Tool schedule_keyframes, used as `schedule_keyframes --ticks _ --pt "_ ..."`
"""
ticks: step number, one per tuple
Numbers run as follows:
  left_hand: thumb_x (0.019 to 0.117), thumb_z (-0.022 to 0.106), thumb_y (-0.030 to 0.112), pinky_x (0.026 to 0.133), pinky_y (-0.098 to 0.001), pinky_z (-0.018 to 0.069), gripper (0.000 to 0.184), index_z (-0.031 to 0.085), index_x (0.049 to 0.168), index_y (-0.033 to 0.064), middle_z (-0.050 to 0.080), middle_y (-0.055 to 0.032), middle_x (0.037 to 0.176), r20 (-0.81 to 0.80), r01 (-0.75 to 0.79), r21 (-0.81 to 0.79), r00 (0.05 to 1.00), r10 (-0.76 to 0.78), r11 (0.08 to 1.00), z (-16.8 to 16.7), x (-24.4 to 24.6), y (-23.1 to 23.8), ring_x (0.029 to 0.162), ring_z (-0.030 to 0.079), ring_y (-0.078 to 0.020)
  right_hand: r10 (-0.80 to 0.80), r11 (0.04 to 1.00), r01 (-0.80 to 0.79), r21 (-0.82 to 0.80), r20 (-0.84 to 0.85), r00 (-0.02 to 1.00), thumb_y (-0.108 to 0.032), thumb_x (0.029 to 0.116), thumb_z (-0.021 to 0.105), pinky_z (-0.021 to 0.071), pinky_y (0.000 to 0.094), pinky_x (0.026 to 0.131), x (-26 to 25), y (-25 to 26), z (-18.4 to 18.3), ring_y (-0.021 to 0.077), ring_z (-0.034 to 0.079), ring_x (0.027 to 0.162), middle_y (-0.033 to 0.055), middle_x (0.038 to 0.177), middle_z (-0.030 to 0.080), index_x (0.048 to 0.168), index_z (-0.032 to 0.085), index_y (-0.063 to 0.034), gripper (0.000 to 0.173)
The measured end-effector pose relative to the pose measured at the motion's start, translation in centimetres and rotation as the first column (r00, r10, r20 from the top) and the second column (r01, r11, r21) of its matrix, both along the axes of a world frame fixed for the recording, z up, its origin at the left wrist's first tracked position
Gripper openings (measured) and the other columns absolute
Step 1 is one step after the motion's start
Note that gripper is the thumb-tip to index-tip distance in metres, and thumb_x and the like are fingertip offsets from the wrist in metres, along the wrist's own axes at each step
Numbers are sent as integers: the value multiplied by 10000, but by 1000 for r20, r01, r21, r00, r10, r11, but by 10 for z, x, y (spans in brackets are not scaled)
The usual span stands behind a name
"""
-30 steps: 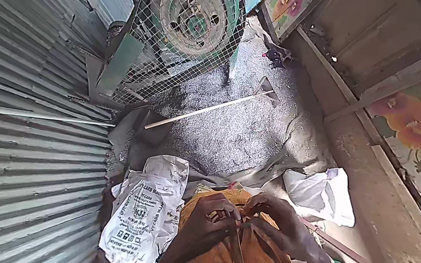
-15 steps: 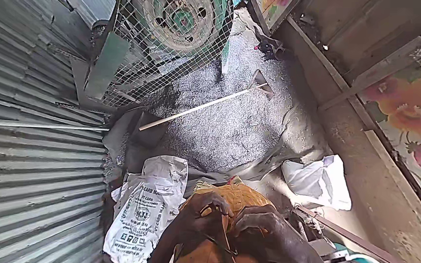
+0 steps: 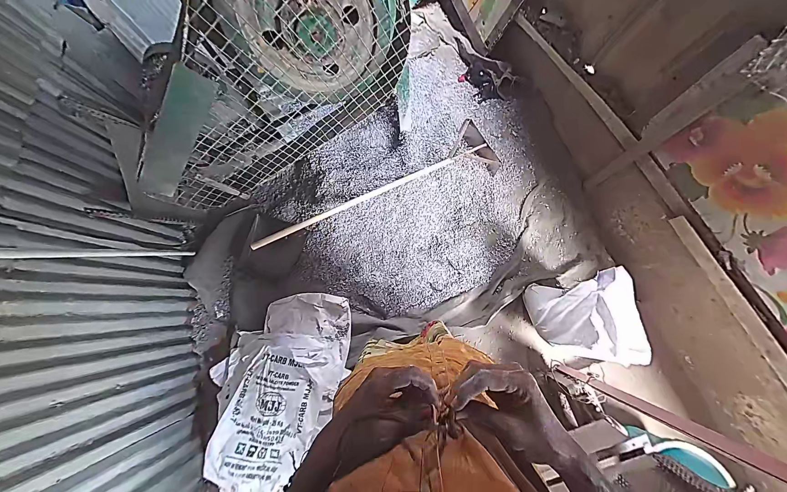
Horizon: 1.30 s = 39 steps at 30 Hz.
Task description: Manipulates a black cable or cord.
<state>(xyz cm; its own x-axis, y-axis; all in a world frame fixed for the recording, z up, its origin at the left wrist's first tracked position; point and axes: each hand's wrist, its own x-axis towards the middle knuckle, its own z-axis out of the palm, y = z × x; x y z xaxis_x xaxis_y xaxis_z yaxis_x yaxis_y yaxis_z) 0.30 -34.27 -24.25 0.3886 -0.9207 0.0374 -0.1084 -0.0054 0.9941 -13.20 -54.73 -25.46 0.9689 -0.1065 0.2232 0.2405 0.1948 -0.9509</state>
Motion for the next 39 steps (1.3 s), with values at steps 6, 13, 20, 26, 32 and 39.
schedule_keyframes --ticks 6,13,20,26,32,39 --pt "1011 616 108 900 -170 544 131 744 1034 126 741 53 1029 -130 -215 -256 974 187 942 -18 -17 -10 1000 673 10 -170 985 169 22 43 984 12 889 729 566 251 924 -4 13 4 99 702 991 54 956 747 937 700 -37 74" --pt "1023 610 146 902 -191 539 110 708 1033 96 726 27 1012 -19 -98 -196 995 96 976 -23 -10 -3 985 671 -21 -396 916 400 -13 128 909 -16 935 696 578 271 916 -11 42 1 133 693 980 72 924 683 929 596 -49 106" --pt "1035 604 226 928 -155 514 112 698 1093 210 677 117 1074 -91 -135 -195 989 119 972 -18 -17 -9 1053 625 15 -363 925 375 -53 158 918 25 899 701 585 277 851 -12 40 3 169 691 908 117 867 674 894 604 -6 102" --pt "1033 608 251 901 -116 488 107 709 1067 239 659 151 1029 -73 -163 -157 986 153 974 -17 -19 -8 1008 600 54 -395 892 433 -131 243 886 22 901 697 585 291 851 -12 39 2 192 695 895 117 855 682 896 584 -21 121" --pt "961 706 263 797 -124 569 149 713 1107 296 726 182 1007 -204 -190 -36 962 179 981 -8 -22 -4 906 677 70 -296 899 362 -246 267 917 4 924 659 578 281 845 -13 28 9 200 695 895 124 866 694 908 620 -22 50" --pt "970 691 139 854 -173 584 173 777 1101 213 773 97 1031 -279 -157 -137 954 114 978 -18 -19 -4 946 709 17 -397 812 477 -337 281 874 -21 873 690 568 224 774 -12 40 9 162 645 817 77 810 607 881 554 -71 145"
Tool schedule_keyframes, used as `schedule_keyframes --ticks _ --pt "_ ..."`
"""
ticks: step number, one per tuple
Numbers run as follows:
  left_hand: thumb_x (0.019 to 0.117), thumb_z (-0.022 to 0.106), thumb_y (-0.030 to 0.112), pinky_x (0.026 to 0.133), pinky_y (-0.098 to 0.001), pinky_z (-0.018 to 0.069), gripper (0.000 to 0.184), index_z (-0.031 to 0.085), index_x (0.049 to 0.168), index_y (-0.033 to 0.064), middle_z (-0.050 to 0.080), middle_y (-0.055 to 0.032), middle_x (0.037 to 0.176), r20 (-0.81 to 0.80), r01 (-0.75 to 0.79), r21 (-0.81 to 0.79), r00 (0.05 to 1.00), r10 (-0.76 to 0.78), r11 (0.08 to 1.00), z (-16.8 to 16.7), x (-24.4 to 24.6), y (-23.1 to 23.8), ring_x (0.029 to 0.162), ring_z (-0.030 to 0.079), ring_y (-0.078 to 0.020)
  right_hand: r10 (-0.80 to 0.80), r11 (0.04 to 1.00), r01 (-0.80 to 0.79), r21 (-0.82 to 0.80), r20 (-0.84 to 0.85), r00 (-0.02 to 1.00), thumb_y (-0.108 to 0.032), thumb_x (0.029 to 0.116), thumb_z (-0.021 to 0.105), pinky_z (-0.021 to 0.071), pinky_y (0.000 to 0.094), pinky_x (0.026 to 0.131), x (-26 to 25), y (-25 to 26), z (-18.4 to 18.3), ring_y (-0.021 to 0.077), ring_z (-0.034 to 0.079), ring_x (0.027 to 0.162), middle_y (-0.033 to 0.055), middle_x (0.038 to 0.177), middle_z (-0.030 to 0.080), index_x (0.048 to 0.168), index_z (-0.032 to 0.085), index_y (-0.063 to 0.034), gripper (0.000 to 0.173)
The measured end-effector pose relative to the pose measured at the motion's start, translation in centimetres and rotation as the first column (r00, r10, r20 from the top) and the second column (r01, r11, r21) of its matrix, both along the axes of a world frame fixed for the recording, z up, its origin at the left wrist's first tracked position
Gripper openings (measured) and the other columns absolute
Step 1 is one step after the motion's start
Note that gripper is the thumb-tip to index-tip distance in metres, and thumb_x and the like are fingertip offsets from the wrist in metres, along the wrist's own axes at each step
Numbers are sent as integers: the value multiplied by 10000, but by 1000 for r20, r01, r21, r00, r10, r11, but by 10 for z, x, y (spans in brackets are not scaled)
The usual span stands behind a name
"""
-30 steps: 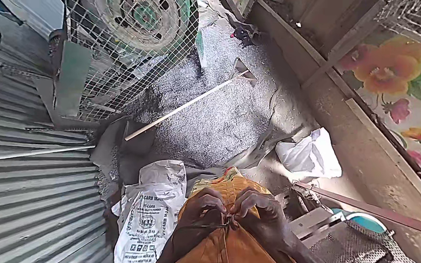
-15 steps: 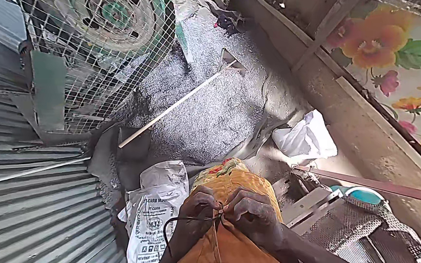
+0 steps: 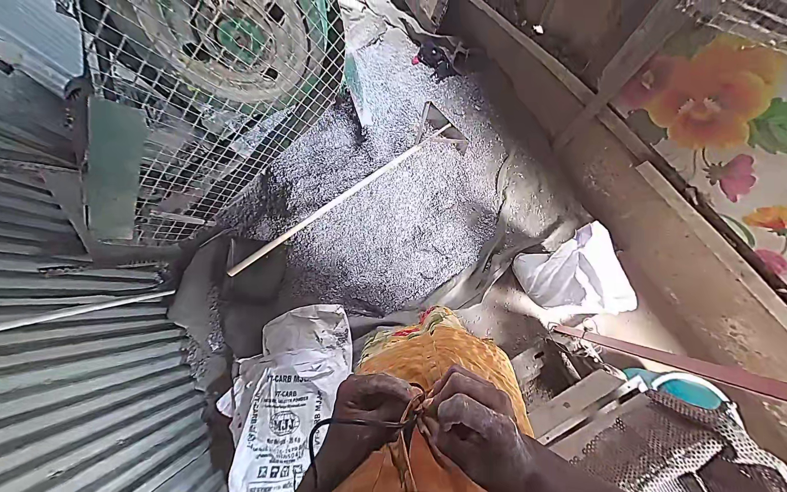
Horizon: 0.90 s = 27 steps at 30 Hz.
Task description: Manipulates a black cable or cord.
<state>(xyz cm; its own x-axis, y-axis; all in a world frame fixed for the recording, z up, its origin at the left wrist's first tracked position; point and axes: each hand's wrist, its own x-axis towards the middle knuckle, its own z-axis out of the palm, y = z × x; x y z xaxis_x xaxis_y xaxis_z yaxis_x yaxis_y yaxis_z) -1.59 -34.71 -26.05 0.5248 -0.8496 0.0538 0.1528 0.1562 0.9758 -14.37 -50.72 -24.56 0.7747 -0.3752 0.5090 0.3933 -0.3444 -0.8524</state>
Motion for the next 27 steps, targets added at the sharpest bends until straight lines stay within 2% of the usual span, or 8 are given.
schedule_keyframes --ticks 3,6,12,14,16,21,23,27 --pt "959 695 92 875 -183 585 184 781 1097 177 778 77 1031 -4 -7 -6 1000 7 1000 7 0 -3 956 715 4 114 994 -114 -4 -15 993 -4 892 679 575 249 826 1 -11 4 179 669 859 95 830 639 897 584 -50 106" --pt "899 693 -25 870 -161 571 169 790 957 101 784 71 936 -3 -59 85 998 60 995 39 -2 -17 915 714 22 209 978 -208 -24 9 978 -9 942 661 584 276 879 0 -22 5 195 699 923 117 894 688 946 625 -27 40" --pt "977 689 130 901 -215 589 140 757 1099 136 772 38 1051 84 81 -84 994 -74 993 -9 8 2 1001 718 -38 317 935 -307 -177 32 948 -20 1000 601 556 320 1001 -5 -31 3 245 706 1075 162 1013 727 1071 656 9 94" --pt "967 686 88 924 -200 573 121 764 1057 106 778 41 1035 78 67 -34 995 -65 997 6 6 -5 1006 716 -23 288 938 -282 -204 0 958 -34 1006 615 562 307 980 -6 -29 5 235 706 1044 148 989 723 1157 670 9 166" --pt "942 692 50 901 -173 561 99 780 986 62 786 26 963 36 39 52 999 -41 998 28 3 -16 949 719 -2 217 955 -208 -210 22 976 -55 1007 611 571 299 939 -5 -24 3 221 700 974 124 929 694 1095 651 -15 105" --pt "992 669 162 894 -202 579 150 767 1099 122 772 33 1048 52 193 -56 980 -190 980 -9 14 -2 984 710 -20 42 996 -43 -75 -20 999 -56 915 698 579 225 786 -5 -4 1 158 664 826 77 829 630 966 624 -62 91" --pt "988 678 220 928 -201 569 172 765 1110 135 767 57 1077 15 215 -56 977 -214 975 -11 13 -3 1024 698 -6 92 993 -97 -70 -69 993 -54 928 705 584 223 791 -9 -10 5 158 686 843 93 847 671 972 663 -49 61" --pt "981 674 104 934 -230 580 122 766 1053 70 779 -5 1045 31 242 -58 970 -241 969 -13 11 -6 1016 720 -52 311 948 -316 -24 -127 942 -26 953 695 590 259 900 -18 -19 7 175 734 969 129 985 754 1059 734 -11 113"
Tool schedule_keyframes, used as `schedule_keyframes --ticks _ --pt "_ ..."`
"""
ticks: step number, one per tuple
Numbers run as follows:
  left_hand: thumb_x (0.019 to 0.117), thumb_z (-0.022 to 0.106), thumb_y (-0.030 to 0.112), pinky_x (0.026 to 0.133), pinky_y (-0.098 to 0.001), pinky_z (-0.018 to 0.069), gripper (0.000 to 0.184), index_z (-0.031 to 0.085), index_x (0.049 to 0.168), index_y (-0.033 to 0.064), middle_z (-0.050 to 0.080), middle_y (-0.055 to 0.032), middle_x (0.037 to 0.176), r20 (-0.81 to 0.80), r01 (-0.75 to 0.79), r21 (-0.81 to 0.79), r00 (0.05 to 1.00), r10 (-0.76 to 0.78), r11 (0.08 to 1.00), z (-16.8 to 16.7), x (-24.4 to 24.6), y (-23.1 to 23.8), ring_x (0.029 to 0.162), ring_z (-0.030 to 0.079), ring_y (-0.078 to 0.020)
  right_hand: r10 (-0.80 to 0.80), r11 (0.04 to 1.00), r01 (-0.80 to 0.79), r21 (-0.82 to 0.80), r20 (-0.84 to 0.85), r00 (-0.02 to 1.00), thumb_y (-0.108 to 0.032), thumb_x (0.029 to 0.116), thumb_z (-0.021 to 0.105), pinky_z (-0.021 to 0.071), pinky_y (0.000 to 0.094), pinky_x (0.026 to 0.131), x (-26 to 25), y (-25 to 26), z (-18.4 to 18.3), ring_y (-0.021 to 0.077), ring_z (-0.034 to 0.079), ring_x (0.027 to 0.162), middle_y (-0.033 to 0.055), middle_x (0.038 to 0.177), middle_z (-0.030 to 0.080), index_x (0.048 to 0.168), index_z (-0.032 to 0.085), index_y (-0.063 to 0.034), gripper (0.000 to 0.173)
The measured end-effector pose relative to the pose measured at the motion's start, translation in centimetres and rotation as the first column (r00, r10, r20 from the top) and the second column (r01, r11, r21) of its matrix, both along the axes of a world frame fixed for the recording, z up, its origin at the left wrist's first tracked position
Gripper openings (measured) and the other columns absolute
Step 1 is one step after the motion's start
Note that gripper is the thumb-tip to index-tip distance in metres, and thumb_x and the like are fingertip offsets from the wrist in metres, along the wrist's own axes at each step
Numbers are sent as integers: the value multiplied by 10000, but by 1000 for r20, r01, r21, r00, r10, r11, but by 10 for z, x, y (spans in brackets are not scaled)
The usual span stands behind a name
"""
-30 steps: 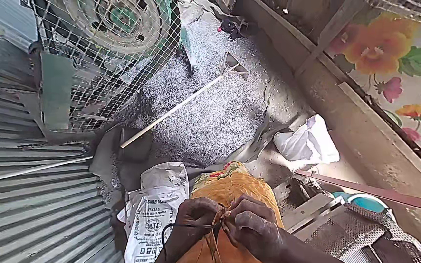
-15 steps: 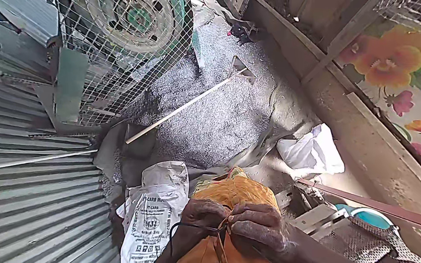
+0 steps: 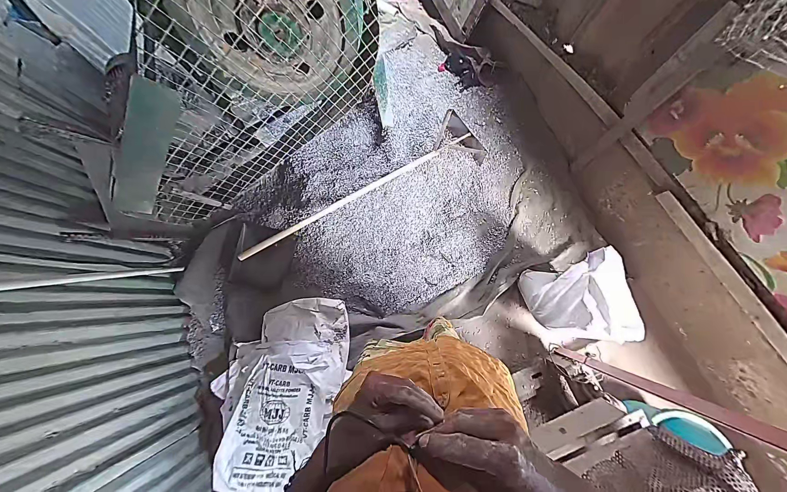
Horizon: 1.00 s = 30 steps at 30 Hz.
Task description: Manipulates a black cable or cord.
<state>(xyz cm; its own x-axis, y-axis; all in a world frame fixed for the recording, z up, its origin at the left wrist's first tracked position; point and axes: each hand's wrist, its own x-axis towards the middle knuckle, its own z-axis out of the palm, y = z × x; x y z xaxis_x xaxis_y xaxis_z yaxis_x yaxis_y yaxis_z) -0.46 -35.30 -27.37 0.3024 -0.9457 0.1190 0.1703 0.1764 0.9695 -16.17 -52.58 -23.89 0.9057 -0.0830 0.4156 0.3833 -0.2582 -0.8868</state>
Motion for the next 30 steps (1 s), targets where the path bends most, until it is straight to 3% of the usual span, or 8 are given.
schedule_keyframes --ticks 3,8,11,15,18,21,27,30 --pt "982 668 84 926 -219 579 142 759 1089 65 773 4 1083 -14 22 45 1000 -22 999 3 0 -2 1022 714 -40 -79 997 79 -18 -17 997 -50 949 707 583 222 864 1 4 -3 150 718 941 109 975 738 1042 721 -38 96" --pt "1001 651 170 975 -212 553 413 599 1411 157 687 76 1286 -99 182 112 980 -171 977 10 10 4 1122 657 4 -300 951 293 -99 -60 952 -64 933 709 571 154 807 13 0 3 81 694 891 79 949 712 1074 701 -71 142" --pt "924 704 161 906 -203 532 358 643 1250 23 709 -40 1078 61 243 116 966 -251 963 9 26 4 1010 651 -34 -133 990 140 22 -193 972 -41 906 734 574 174 818 11 -10 6 91 699 887 100 944 724 1078 752 -49 174" --pt "943 707 176 885 -186 534 123 752 1014 87 728 -1 977 268 58 77 960 -77 995 9 32 -1 974 656 -30 3 991 37 128 -299 954 -76 899 743 559 174 826 6 -18 -2 65 691 903 80 950 740 1019 766 -47 125" --pt "944 735 155 884 -199 587 95 722 1034 128 747 54 997 238 -117 24 965 108 993 9 27 0 971 697 -8 106 990 -63 129 -357 928 -111 925 716 546 211 840 9 -26 -1 100 676 907 94 948 724 1046 772 -44 149" --pt "937 740 137 903 -220 581 118 724 1054 130 741 31 1038 198 -97 7 976 94 995 4 25 -2 1014 692 -42 199 976 -155 155 -335 921 -117 953 680 531 246 858 11 -30 -5 146 654 934 117 957 694 1026 745 -13 143" --pt "942 729 155 814 -197 601 177 710 1106 218 734 93 1021 71 -334 49 941 330 941 11 4 -21 910 701 -14 27 975 37 219 -281 959 -140 957 713 560 195 845 11 -23 -12 73 668 929 89 977 702 1006 741 -21 132" --pt "1011 639 166 868 -223 602 226 676 1219 247 736 87 1087 13 -269 22 963 268 963 16 9 -22 975 713 -38 23 973 39 228 -262 965 -120 950 713 556 189 844 11 -20 -13 75 662 927 90 971 690 1009 739 -22 117"
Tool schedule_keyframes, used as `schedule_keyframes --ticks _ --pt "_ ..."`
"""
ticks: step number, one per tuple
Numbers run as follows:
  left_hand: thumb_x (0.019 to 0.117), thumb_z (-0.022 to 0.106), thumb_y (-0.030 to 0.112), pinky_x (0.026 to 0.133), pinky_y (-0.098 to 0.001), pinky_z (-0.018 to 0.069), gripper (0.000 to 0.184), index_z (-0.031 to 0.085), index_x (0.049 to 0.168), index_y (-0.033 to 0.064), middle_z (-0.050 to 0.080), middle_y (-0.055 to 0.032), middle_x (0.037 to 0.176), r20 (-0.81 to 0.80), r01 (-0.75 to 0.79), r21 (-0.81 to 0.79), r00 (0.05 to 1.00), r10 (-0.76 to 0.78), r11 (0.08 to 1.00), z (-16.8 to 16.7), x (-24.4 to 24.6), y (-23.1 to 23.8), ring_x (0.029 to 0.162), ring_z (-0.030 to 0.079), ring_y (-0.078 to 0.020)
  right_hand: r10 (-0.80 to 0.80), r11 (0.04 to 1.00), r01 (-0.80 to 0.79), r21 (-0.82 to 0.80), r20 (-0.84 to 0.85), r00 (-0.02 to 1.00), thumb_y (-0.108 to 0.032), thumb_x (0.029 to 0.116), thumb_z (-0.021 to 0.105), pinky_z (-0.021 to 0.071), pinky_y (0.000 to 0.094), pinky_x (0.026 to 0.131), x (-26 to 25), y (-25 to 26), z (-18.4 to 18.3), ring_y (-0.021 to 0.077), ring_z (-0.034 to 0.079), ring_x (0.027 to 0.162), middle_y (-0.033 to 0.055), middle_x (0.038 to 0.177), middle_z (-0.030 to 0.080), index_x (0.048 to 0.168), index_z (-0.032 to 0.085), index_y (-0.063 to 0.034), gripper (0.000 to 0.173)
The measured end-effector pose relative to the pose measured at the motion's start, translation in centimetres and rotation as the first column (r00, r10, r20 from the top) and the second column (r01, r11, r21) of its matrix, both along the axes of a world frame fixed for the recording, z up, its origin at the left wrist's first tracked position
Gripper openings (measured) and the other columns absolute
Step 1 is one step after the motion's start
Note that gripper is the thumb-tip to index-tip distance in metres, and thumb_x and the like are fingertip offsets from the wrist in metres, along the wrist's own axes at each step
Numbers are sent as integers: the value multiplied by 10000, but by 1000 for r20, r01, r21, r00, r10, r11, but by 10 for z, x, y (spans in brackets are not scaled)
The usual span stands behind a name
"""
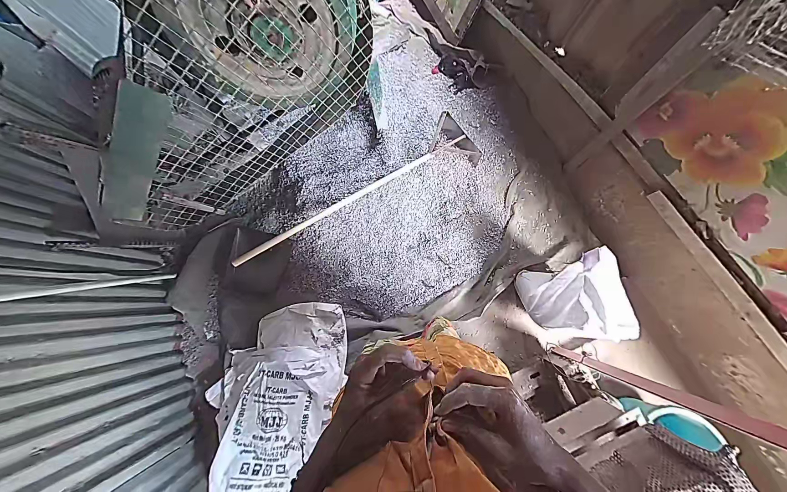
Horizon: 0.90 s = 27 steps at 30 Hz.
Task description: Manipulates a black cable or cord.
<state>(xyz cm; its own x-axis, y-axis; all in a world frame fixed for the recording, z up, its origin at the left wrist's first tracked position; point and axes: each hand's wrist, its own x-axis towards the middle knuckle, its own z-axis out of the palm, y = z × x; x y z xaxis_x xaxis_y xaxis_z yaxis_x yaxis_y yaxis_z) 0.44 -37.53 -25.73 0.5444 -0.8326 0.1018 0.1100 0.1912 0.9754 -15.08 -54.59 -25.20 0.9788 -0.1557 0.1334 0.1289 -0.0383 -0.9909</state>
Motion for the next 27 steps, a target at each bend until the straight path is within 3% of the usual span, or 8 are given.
schedule_keyframes --ticks 4,10,14,16,19,22,23,27 --pt "1033 616 197 922 -200 563 147 675 1158 147 730 57 1091 64 263 36 962 -265 964 1 11 4 1039 676 -6 17 999 -18 37 9 1000 -97 955 703 558 192 850 0 -1 -4 73 665 925 94 961 695 1006 723 1 113" --pt "979 692 282 948 -268 549 249 687 1087 58 720 -64 1043 228 466 70 854 -468 882 -12 39 10 1040 674 -88 -16 1000 16 17 15 1000 -151 996 658 554 199 871 0 -5 -6 76 658 962 81 998 692 1036 712 -26 141" --pt "973 679 234 961 -228 528 165 714 1016 78 706 -57 1065 349 421 141 826 -443 896 3 53 9 1088 648 -81 -70 998 70 -1 57 996 -185 1039 597 537 246 985 7 -7 -5 105 627 1138 84 1155 654 1060 662 -56 146" --pt "1005 647 250 1014 -237 523 149 695 1019 110 682 -31 1145 416 321 164 835 -360 933 14 56 10 1172 621 -82 -94 995 96 -14 103 990 -214 1073 535 500 351 1106 9 -9 -3 190 585 1305 115 1302 646 1094 635 -64 181" --pt "1017 629 263 1099 -342 508 181 684 1007 91 698 -65 1189 462 289 180 819 -340 940 25 57 14 1262 611 -166 -53 998 58 -27 162 985 -240 1115 430 410 447 1206 15 -10 3 280 498 1425 145 1402 614 1156 561 -69 219" --pt "979 667 221 1010 -295 552 137 698 1010 91 737 -44 1044 485 307 190 797 -361 932 28 54 14 1120 679 -121 28 999 -26 -18 127 991 -240 1124 401 505 297 1067 20 -8 8 140 624 1245 117 1307 656 1266 518 -57 259" --pt "977 685 219 969 -271 573 123 718 1014 106 750 -26 1016 502 277 189 797 -335 942 27 52 13 1070 698 -98 51 999 -49 -16 108 993 -224 1121 413 522 233 975 20 -7 9 83 648 1116 105 1212 663 1246 508 -49 235" --pt "933 766 212 889 -216 596 77 766 993 164 758 24 1017 528 114 89 837 -144 990 20 49 8 1008 710 -54 7 1000 -9 19 112 994 -138 1065 544 555 193 886 23 -4 4 56 678 960 116 1050 693 1136 596 8 171"
